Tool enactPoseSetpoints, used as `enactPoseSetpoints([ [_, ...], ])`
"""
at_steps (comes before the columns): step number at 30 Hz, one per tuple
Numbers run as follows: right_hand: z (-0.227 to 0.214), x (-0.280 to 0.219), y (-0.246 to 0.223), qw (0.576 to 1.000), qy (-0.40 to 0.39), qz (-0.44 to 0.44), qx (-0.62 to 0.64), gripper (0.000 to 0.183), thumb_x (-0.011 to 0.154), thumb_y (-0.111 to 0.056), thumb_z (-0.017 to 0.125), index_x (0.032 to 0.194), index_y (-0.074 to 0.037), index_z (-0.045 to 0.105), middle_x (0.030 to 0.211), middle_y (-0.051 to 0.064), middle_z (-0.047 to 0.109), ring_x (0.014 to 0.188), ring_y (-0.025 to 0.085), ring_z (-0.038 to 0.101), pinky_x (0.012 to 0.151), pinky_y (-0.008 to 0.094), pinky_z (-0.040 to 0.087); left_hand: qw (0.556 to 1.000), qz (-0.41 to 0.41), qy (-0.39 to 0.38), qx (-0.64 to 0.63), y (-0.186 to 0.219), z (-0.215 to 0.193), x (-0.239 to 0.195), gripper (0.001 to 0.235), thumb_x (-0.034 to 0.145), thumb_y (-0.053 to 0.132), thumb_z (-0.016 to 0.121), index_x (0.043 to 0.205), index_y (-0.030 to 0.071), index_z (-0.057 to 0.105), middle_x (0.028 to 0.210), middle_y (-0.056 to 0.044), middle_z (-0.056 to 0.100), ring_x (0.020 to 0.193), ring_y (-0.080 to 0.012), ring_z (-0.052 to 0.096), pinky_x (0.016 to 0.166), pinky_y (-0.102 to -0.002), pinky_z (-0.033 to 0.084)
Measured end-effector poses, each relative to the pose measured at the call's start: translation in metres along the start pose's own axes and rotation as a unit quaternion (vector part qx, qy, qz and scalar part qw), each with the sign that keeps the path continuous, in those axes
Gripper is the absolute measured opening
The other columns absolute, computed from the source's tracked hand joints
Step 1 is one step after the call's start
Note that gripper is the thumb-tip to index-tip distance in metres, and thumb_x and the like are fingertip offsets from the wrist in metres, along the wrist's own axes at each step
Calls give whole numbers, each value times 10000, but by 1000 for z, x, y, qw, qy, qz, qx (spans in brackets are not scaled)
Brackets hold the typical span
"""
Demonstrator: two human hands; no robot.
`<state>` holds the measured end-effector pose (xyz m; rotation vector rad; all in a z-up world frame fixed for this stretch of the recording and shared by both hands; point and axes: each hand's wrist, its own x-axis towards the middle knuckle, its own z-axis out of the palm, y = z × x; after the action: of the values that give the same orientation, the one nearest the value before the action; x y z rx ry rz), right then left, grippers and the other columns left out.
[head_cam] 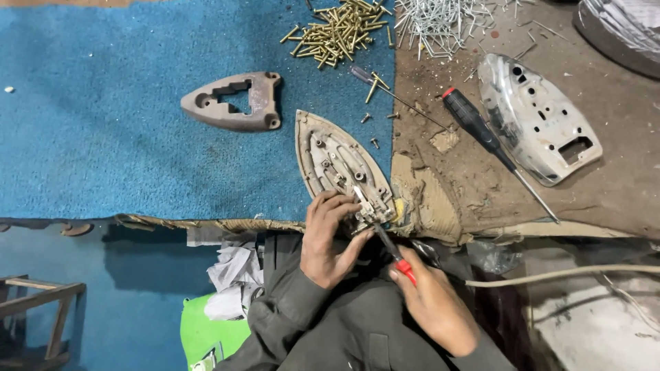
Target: Assembling or repairing an electric iron by manipulating internal components and using hand tools like a screwdriver and pliers.
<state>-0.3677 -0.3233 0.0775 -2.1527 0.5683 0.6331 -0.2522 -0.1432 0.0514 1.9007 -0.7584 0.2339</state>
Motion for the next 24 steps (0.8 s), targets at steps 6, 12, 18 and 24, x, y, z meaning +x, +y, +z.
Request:
enactPoseSetpoints([
  [6,7,15,-6,1000,-11,-14,-24,591,997,-466,491,1527,-213,426,1386,145,633,1279,390,585,972,457,499,996,68,62,14,10,10,11,152,1000,146,676,1092,27,654,1145,-154,670,1194,-387,591,1086,-532,510],
  [12,15,10,-10,1000,22,-15,-12,395,989,-409,509,1333,-216,493,1220,170,730,1192,441,635,912,476,508,988,108,41,101,25,1,22,101,1029,95,606,971,24,564,1305,-188,612,1165,-408,535,922,-552,476],
  [18,12,15,-18,996,-21,82,-42,406,1000,-303,479,1378,-162,437,1127,211,732,1109,486,637,849,510,474,978,122,-1,169,36,6,8,237,959,135,699,885,61,487,1453,-170,554,1248,-407,511,975,-565,456],
  [24,23,15,1,998,45,-3,-34,375,977,-347,516,1332,-227,511,902,105,768,895,399,728,799,378,520,1000,5,17,19,11,22,-1,410,1054,349,611,1259,9,508,1035,-164,622,900,-325,624,809,-425,526],
])
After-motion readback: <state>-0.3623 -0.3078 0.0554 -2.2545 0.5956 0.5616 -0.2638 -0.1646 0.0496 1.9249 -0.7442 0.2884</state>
